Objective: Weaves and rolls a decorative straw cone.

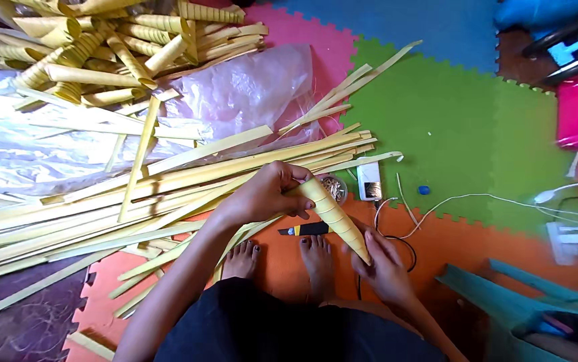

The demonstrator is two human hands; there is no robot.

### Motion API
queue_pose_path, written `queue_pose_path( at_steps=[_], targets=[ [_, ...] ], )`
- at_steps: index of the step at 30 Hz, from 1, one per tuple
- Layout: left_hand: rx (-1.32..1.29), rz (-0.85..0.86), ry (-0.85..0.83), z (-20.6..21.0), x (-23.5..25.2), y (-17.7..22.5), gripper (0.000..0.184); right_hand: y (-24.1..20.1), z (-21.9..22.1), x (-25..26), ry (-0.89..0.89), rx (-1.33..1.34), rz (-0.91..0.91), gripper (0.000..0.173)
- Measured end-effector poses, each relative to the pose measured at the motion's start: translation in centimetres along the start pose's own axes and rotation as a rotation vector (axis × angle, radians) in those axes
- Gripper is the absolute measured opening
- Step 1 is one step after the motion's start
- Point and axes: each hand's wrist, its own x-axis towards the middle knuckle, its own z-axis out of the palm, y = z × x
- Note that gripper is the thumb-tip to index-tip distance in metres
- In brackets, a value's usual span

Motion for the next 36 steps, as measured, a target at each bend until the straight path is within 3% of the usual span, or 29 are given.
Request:
queue_pose_path(
  at_steps=[2, 3, 6, 7, 10, 11, 12, 14, 15, 16, 19, 20, 21, 24, 25, 27, 29, 30, 31, 33, 35, 36],
  targets=[
    [-0.020, -0.009, 0.023, 0.1, -0.1, 0.2, 0.019, 1.1, -0.9, 0.4, 0.006, -0.423, -0.342, 0.042],
    [-0.029, -0.014, 0.026, 0.2, -0.1, 0.4, 0.019, 1.1, -1.0, 0.2, 0.013, -0.409, -0.332, 0.041],
    [-0.021, 0.014, 0.031, 0.5, -0.2, -0.2, 0.019, -0.2, -0.7, -0.4, -0.045, 0.210, 0.177, 0.037],
    [-0.018, 0.047, 0.070, 1.1, -0.4, -0.7, 0.018, -0.2, -0.7, -0.5, -0.036, 0.236, 0.184, 0.038],
    [-0.023, -0.011, 0.071, 0.6, -0.1, 0.1, 0.018, 1.6, -1.2, -0.3, 0.023, -0.409, -0.343, 0.039],
    [-0.026, -0.033, 0.046, 0.3, 0.0, 0.5, 0.019, 1.8, -1.3, -0.2, 0.029, -0.484, -0.391, 0.041],
    [-0.026, -0.026, 0.037, 0.4, 0.1, 0.5, 0.019, 1.6, -1.3, -0.5, 0.025, -0.372, -0.301, 0.039],
    [0.010, 0.017, 0.080, 1.2, -0.2, -0.2, 0.018, 0.3, -1.0, -1.0, -0.029, 0.129, 0.139, 0.034],
    [0.036, 0.038, 0.102, 1.7, -0.4, -0.7, 0.016, -0.2, -1.1, -1.1, -0.070, 0.331, 0.277, 0.033],
    [0.046, 0.043, 0.089, 1.1, -0.1, -0.7, 0.017, -0.2, -1.1, -1.2, -0.073, 0.334, 0.277, 0.033],
    [0.047, -0.023, 0.062, -0.2, 0.3, -0.4, 0.019, 2.2, -1.5, -1.0, 0.013, -0.315, -0.249, 0.041],
    [0.029, -0.034, 0.056, -0.2, 0.3, -0.4, 0.020, 2.7, -1.8, -1.0, 0.023, -0.419, -0.328, 0.043],
    [-0.001, -0.033, 0.032, -0.2, 0.3, -0.3, 0.019, 2.7, -1.9, -1.1, 0.022, -0.355, -0.280, 0.041],
    [-0.062, -0.040, -0.033, -0.3, 0.3, -0.4, 0.022, 0.7, -1.9, -1.6, -0.100, 0.258, 0.275, 0.032],
    [-0.060, -0.030, -0.003, 0.2, 0.2, -0.6, 0.022, 0.3, -1.9, -1.7, -0.095, 0.359, 0.341, 0.031],
    [-0.045, -0.014, 0.120, 1.8, -0.2, -1.2, 0.021, 0.6, -1.4, -1.9, 0.027, 0.106, 0.137, 0.030],
    [-0.052, -0.033, 0.063, 0.3, 0.3, -0.5, 0.024, 2.5, -1.8, -1.6, 0.102, -0.357, -0.267, 0.040],
    [-0.048, -0.042, 0.042, 0.1, 0.4, -0.2, 0.024, 2.9, -1.9, -1.5, 0.113, -0.462, -0.353, 0.043],
    [-0.033, -0.037, 0.090, 0.6, 0.3, 0.1, 0.021, 3.0, -1.9, -1.6, 0.114, -0.410, -0.309, 0.039],
    [0.015, -0.040, 0.307, 3.4, -0.2, 0.2, 0.014, 1.4, -1.4, -2.1, 0.070, -0.007, 0.127, 0.031],
    [-0.015, -0.010, 0.048, 0.4, 0.2, 0.0, 0.020, 0.1, -1.6, -1.9, 0.001, 0.395, 0.456, 0.034],
    [-0.042, -0.001, -0.004, -0.3, 0.4, -0.1, 0.022, 0.1, -1.7, -1.9, 0.005, 0.434, 0.451, 0.032]
  ],
)
